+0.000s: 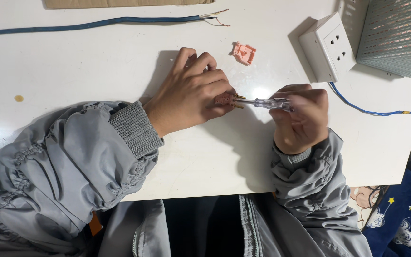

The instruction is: The person assembles a two-prong electrical plug by inserting wires into the terminals and tightening them with a screwdriver. They then attach the plug's outer casing and place the finished plug into a cardboard box.

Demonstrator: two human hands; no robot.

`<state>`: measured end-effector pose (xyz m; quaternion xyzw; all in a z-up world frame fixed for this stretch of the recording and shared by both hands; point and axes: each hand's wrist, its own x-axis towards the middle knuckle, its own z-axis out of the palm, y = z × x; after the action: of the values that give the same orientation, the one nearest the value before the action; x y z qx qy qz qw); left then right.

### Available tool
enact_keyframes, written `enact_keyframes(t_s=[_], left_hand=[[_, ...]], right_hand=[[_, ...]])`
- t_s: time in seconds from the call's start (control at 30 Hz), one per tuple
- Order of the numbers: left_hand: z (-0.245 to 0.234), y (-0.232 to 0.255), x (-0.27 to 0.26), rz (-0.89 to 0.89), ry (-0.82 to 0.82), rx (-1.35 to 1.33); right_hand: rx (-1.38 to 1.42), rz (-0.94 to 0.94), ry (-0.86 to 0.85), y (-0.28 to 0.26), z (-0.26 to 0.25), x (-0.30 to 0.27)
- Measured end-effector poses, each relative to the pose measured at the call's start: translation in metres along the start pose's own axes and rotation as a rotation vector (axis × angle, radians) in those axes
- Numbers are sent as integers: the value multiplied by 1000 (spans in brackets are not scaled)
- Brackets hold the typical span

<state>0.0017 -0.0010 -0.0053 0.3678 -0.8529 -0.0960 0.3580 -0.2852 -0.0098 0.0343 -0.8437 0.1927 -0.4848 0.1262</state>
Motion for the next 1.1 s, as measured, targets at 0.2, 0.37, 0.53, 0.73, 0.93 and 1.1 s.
enact_keyframes(t_s=[0.2,0.37,0.53,0.73,0.93,1.1], left_hand=[[-1,1,2,-3,5,9],[-3,1,2,22,8,21],[-8,5,6,-2,35,-27],[-8,1,2,33,-30,65],[-8,3,2,-11,-41,-11],[-13,5,4,26,-34,-1]], right_hand=[[50,21,-37,-5,1,0],[42,12,66,-2,7,-2],[118,121,-27,-21,12,4],[66,93,-23,-6,10,5],[96,138,-130,-28,9,13],[72,142,-61,-18,10,9]])
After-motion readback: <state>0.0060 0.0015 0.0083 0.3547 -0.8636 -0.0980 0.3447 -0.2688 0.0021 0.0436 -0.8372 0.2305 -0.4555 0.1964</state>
